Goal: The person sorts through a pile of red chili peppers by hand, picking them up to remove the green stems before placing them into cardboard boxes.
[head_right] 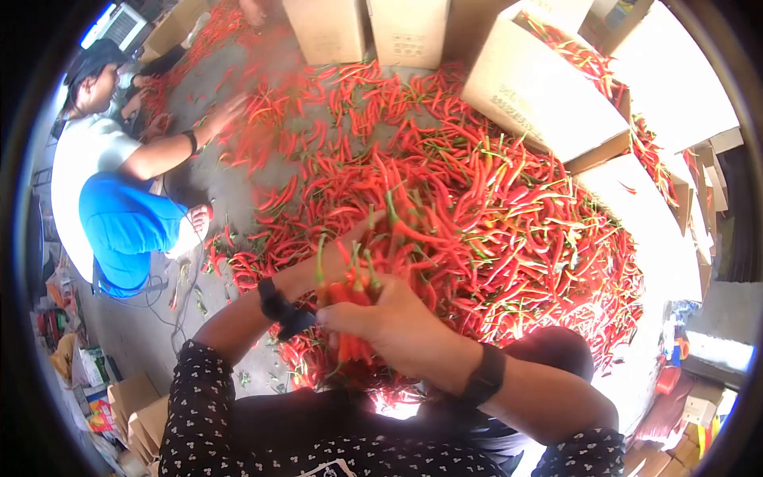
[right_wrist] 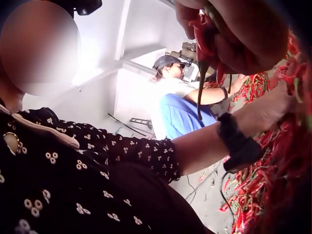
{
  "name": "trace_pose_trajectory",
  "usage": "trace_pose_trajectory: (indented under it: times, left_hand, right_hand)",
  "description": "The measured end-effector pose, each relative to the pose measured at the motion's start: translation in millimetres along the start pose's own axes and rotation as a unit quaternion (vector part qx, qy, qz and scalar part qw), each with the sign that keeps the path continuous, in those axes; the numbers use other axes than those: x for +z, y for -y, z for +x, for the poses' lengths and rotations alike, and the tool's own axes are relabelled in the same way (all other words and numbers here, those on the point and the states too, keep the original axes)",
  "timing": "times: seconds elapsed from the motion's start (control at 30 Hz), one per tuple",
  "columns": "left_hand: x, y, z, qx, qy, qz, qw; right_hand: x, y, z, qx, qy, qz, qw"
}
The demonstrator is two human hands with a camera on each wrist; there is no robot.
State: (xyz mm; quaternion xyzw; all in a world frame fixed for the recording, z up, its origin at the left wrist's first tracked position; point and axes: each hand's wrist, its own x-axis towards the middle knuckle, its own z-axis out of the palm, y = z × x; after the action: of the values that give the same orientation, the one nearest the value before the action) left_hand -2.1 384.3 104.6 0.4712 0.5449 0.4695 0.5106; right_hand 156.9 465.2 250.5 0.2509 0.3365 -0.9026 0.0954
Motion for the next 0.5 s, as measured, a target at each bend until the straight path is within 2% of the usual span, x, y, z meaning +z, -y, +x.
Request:
trace_pose_trajectory:
  times: [0.03, 0.1, 0.17, 0.2, 0.23, 0.3, 0.33, 0.47, 0.5]
  left_hand:
    - [2.8, -3.5, 8.9, 0.025, 0.003, -0.015, 1.0]
    - [11.0, -4.7, 15.3, -0.003, -0.011, -0.009, 1.0]
    - [28.8, -6.4, 23.8, 0.038, -0.045, -0.161, 0.985]
    - [30.3, -31.1, 26.0, -0.058, -0.02, -0.166, 0.984]
    - [34.5, -41.9, 34.2, -0.061, -0.016, -0.164, 0.984]
    - [51.7, -57.5, 61.0, -0.002, 0.012, 0.047, 0.999]
    - [64.1, -65.8, 75.6, 0.006, 0.033, -0.028, 0.999]
    - [107.2, -81.4, 133.8, 0.025, 0.082, -0.014, 0.996]
    - [112.2, -81.9, 144.6, 0.086, 0.092, -0.004, 0.992]
  right_hand:
    - [-2.6, -0.9, -2.6, -0.009, 0.011, 0.008, 1.0]
    - [-6.3, 2.6, -8.5, -0.009, 0.005, 0.01, 1.0]
    - [-5.5, 5.2, -14.5, -0.032, 0.027, 0.03, 0.999]
    - [-5.5, 5.4, -15.8, -0.035, 0.026, 0.036, 0.998]
    - [-5.1, 5.6, -17.1, -0.025, 0.042, 0.034, 0.998]
    - [-4.8, 10.7, -19.3, -0.017, 0.058, 0.03, 0.998]
    - [-5.0, 14.8, -20.5, -0.018, 0.066, 0.028, 0.997]
    - [-16.4, 25.1, -21.0, -0.054, 0.064, 0.029, 0.996]
    - [-20.0, 29.0, -21.5, -0.069, 0.055, 0.04, 0.995]
